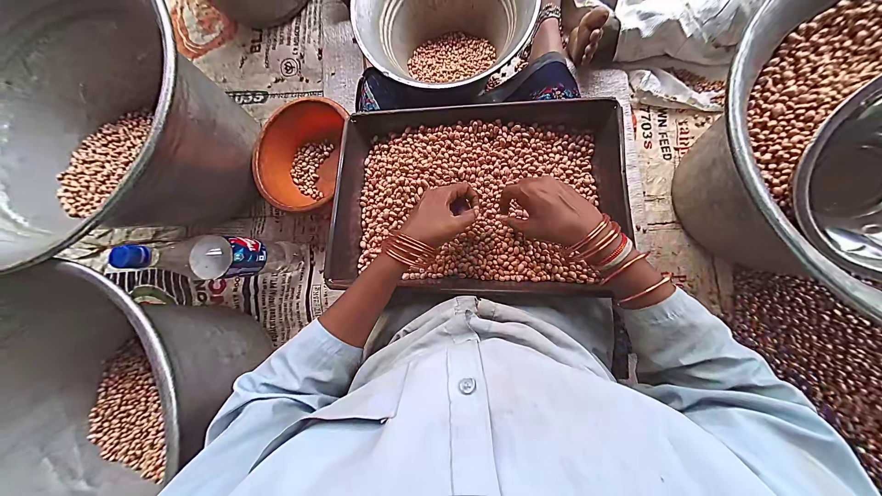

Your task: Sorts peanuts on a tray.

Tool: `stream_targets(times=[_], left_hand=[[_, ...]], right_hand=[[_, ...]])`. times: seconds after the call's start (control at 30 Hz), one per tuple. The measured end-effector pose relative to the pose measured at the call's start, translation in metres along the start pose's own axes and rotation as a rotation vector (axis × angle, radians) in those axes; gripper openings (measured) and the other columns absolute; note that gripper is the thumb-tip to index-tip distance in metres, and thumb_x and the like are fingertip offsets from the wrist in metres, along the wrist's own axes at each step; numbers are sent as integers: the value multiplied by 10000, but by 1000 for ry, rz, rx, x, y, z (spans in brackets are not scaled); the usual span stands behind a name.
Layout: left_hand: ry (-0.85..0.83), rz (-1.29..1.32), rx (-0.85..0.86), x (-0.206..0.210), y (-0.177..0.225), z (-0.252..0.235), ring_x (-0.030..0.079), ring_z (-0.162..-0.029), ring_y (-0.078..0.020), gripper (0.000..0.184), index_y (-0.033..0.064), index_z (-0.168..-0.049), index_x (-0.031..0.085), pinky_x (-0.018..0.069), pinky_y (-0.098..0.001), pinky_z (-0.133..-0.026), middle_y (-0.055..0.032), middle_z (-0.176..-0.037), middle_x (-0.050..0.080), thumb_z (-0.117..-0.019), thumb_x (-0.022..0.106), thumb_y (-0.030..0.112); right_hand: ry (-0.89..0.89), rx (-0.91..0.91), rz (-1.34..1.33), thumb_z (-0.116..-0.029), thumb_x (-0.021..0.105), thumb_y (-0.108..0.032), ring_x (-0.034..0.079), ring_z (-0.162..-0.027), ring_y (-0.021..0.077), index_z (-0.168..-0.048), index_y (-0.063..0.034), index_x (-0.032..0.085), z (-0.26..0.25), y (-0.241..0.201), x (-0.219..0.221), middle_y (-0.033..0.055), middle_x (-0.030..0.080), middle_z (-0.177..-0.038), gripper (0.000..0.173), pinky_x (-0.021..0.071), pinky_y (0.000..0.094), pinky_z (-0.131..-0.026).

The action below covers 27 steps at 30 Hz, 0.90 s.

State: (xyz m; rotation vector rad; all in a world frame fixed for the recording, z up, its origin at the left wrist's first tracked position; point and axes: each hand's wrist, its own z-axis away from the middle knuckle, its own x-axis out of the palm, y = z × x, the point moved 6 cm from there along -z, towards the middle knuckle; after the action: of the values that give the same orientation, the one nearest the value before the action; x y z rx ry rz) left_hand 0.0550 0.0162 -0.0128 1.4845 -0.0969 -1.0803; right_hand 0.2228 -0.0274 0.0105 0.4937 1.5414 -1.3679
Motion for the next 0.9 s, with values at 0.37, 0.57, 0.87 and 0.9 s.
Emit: stream_targets(times=[0.37, 0.57, 0.87, 0.9], left_hand=[[-164, -394, 194, 49, 14, 30, 715, -942, -347, 125, 56, -1022, 767, 574, -549, -829, -168, -986, 723, -908, 740, 101], [-188, -388, 219, 53, 14, 27, 716, -899, -336, 114, 41, -1001, 755, 576, -547, -807, -166, -971, 725, -917, 712, 104], [-101, -152, 151, 10, -1, 31, 450, -534, -92, 105, 78, -1016, 730, 413, -306, -540, 1, -649, 548, -921, 696, 103], [-109, -192, 175, 15, 3, 33, 484, -565, -117, 103, 79, -1011, 743, 438, -334, -567, -20, -685, 587, -918, 699, 89]], right_hand=[[325, 205, -239, -918, 691, -103, 494, -573, 156, -1002, -103, 731, 90, 8, -21, 29, 576, -701, 93, 410, 360, -535], [137, 195, 111, -915, 734, -123, 698, -802, 335, -1013, -139, 783, 81, -7, 20, 135, 693, -899, 111, 547, 526, -643], [46, 213, 106, -918, 738, -184, 700, -818, 341, -998, -113, 745, 72, 0, 32, 135, 695, -920, 108, 541, 540, -656], [83, 195, 40, -911, 744, -208, 694, -798, 312, -999, -121, 752, 73, 3, 27, 111, 696, -892, 124, 542, 527, -659]])
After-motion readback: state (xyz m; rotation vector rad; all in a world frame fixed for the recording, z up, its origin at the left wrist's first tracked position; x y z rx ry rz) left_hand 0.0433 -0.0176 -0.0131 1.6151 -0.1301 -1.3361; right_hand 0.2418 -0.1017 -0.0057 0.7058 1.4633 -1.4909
